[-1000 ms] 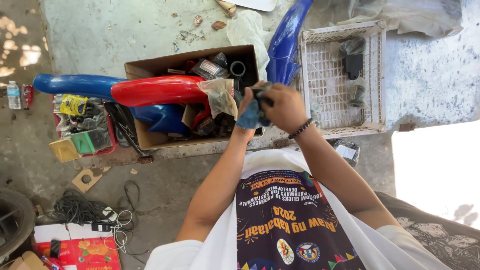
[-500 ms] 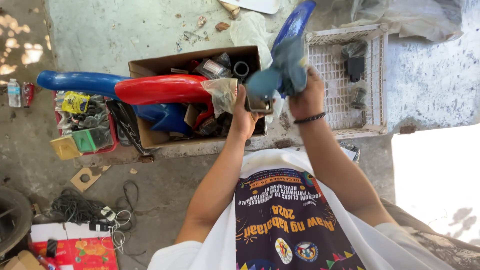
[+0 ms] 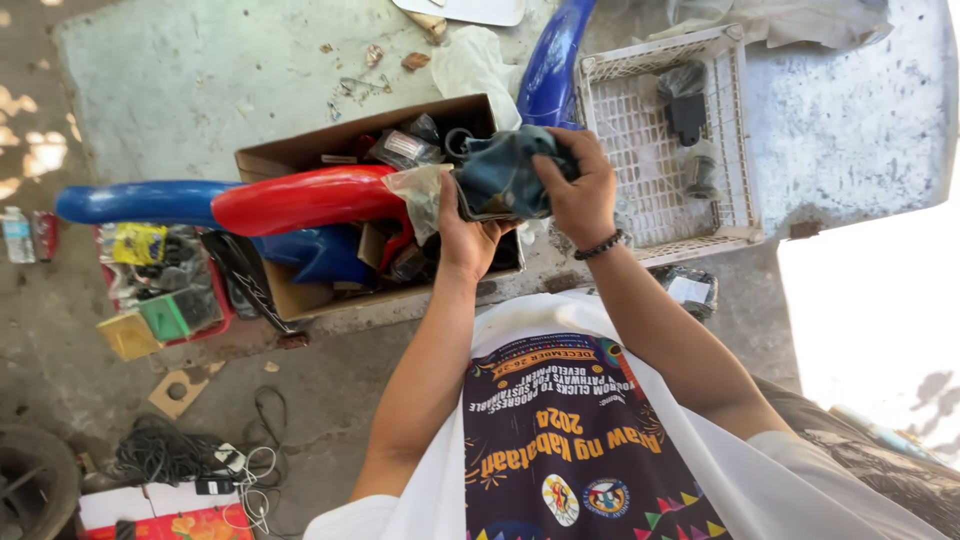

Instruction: The person wipes small black plastic parts with a blue cloth, picking them from a cardboard box and placing them into a white plastic crate. The person handles the parts one at a time, wiping them thoroughly before moving them to the crate.

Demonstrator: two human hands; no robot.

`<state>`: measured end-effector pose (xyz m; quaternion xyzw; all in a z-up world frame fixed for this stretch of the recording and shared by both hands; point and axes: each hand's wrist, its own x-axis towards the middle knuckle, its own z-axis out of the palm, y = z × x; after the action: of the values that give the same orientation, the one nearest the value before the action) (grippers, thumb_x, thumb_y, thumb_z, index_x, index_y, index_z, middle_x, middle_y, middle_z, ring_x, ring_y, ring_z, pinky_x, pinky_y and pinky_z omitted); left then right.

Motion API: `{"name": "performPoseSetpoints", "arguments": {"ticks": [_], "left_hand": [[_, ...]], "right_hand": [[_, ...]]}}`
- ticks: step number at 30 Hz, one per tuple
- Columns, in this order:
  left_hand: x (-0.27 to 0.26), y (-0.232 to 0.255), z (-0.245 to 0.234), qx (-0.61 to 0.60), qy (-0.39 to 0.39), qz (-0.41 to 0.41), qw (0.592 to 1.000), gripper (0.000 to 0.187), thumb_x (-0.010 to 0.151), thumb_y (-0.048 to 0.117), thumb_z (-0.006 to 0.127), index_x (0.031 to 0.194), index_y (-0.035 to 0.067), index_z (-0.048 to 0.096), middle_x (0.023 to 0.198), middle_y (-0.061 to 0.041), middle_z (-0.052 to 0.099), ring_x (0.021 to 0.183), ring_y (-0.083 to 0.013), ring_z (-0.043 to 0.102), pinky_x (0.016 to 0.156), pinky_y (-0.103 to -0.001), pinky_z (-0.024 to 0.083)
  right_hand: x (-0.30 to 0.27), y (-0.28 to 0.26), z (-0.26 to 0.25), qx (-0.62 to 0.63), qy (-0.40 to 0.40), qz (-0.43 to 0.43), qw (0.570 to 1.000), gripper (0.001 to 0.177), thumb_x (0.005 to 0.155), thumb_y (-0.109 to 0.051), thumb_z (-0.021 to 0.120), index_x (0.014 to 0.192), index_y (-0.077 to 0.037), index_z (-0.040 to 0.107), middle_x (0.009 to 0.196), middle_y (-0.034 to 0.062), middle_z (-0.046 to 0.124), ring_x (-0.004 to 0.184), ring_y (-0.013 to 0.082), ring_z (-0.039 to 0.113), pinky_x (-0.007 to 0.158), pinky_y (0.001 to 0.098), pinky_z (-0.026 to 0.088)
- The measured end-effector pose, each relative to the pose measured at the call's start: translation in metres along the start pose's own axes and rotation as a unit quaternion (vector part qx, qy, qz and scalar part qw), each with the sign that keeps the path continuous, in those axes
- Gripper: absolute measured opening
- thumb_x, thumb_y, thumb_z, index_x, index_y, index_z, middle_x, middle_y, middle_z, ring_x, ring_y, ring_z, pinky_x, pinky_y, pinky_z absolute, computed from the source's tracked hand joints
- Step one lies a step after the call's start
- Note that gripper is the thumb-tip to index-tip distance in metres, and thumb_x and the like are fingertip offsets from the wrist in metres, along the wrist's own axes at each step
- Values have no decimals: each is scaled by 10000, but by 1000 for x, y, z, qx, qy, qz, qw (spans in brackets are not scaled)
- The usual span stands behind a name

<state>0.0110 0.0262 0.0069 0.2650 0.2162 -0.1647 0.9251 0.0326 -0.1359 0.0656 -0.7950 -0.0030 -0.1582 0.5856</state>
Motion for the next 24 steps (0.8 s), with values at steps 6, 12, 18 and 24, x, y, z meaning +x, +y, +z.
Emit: {"name": "performPoseSetpoints", "arguments": {"ticks": [6, 12, 18, 24], "left_hand": [[4, 0, 0, -15, -17, 14, 1000, 677, 936, 788, 520, 1242, 207, 685, 1186, -107, 753, 1068, -421, 726, 919, -651, 609], [45, -28, -36, -16, -23, -6, 1000, 631, 939, 793, 491, 1154, 256, 745, 1017, 13, 764, 852, -186, 740, 807, -366, 646], [21, -17, -17, -45, 2, 6, 999, 784, 927, 826, 490, 1444, 238, 546, 1219, -50, 673, 1067, -298, 668, 922, -519, 596], [17, -3, 4, -135, 27, 14, 990, 782, 893, 818, 553, 1344, 181, 612, 1058, -114, 692, 903, -279, 690, 804, -406, 626]], "right_hand": [[15, -1, -19, 1, 14, -38, 999, 253, 883, -15, 774, 1128, -76, 771, 1007, 43, 625, 959, 200, 642, 887, 328, 499], [-4, -25, 8, 22, -172, -137, 975, 281, 783, 1, 810, 1057, -50, 776, 1049, 148, 685, 937, 381, 709, 826, 441, 539], [6, -17, -20, -201, -206, -180, 941, 200, 763, -75, 809, 960, -95, 784, 982, 105, 680, 790, 381, 699, 701, 489, 566], [-4, -27, -1, -122, -123, -182, 968, 191, 836, -123, 835, 998, -224, 822, 1030, -3, 666, 840, 247, 720, 740, 342, 568]]}}
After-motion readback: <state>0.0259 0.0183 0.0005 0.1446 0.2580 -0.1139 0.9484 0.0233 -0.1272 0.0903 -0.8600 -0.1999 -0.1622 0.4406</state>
